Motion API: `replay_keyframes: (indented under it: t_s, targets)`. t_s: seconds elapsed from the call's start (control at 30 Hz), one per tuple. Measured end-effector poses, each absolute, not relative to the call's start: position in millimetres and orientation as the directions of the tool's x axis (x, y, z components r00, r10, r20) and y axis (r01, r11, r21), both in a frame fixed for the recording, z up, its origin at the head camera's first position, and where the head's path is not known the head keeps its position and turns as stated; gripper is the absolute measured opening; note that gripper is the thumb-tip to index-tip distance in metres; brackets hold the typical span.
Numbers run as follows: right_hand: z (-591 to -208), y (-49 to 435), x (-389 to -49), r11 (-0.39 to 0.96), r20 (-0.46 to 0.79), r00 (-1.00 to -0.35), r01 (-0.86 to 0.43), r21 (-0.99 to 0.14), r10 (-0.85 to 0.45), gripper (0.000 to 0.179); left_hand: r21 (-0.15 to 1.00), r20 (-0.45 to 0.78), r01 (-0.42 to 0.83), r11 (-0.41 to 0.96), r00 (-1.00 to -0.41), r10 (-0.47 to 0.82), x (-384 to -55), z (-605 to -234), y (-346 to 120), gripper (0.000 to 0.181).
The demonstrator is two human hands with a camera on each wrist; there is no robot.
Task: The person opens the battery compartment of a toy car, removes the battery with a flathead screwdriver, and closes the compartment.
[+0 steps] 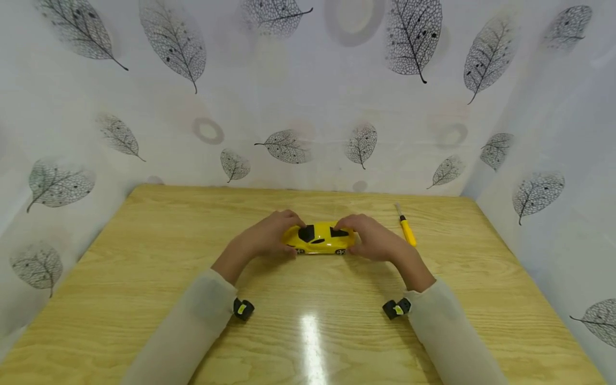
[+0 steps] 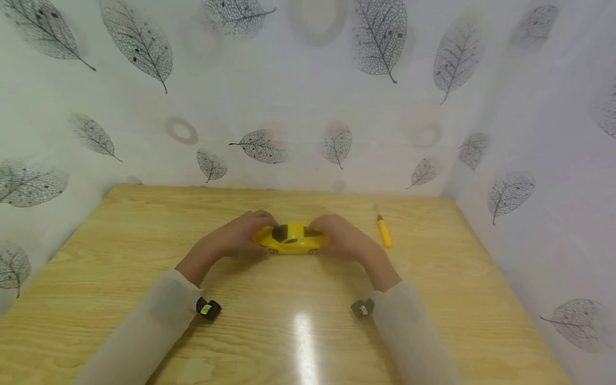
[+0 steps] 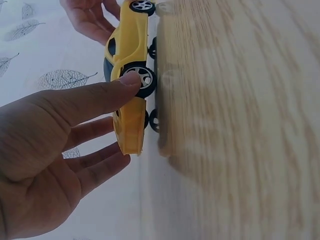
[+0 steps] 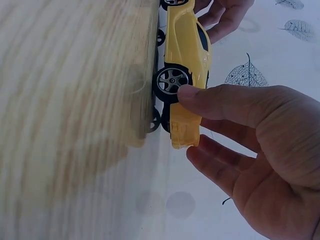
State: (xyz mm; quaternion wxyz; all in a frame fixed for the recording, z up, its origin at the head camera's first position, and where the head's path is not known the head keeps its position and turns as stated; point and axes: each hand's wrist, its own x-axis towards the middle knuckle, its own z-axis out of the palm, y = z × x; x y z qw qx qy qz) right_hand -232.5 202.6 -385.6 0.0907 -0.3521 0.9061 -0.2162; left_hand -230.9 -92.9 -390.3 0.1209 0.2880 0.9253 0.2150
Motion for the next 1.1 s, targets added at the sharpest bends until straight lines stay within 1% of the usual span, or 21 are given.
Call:
replay_keyframes:
  t_s: [0.23, 0.4, 0.57, 0.7, 0.83, 0.97, 1.1]
  targets:
    - [-387, 206, -221, 0.675, -0.029, -0.743, -0.59, -0.443, -0.668, 0.053, 0.465, -0.108, 0.498, 0.732, -0.789, 0.605, -222, -388, -90, 0.061]
    - [-386, 209, -214, 0.67, -0.031, -0.732, -0.605, -0.429, -0.681, 0.052, 0.445, -0.102, 0.524, 0.727, -0.776, 0.622, -215, -389, -89, 0.062]
    - [-388, 210, -208, 0.663, -0.028, -0.717, -0.628, -0.408, -0.697, 0.052, 0.421, -0.099, 0.534, 0.734, -0.777, 0.622, -206, -390, -89, 0.063]
    - [-389, 211, -201, 0.658, -0.03, -0.71, -0.635, -0.405, -0.703, 0.051, 0.385, -0.095, 0.558, 0.735, -0.768, 0.633, -197, -388, -87, 0.061]
    - [-389, 212, -194, 0.645, -0.031, -0.698, -0.643, -0.414, -0.716, 0.051, 0.322, -0.093, 0.589, 0.741, -0.759, 0.644, -190, -385, -83, 0.059]
    - [-388, 210, -190, 0.621, 0.005, -0.678, -0.675, -0.398, -0.735, 0.05, 0.282, -0.085, 0.598, 0.75, -0.763, 0.641, -184, -383, -80, 0.059]
    - [-387, 208, -190, 0.625, 0.032, -0.683, -0.686, -0.373, -0.73, 0.051, 0.268, -0.07, 0.601, 0.753, -0.768, 0.637, -182, -382, -78, 0.057]
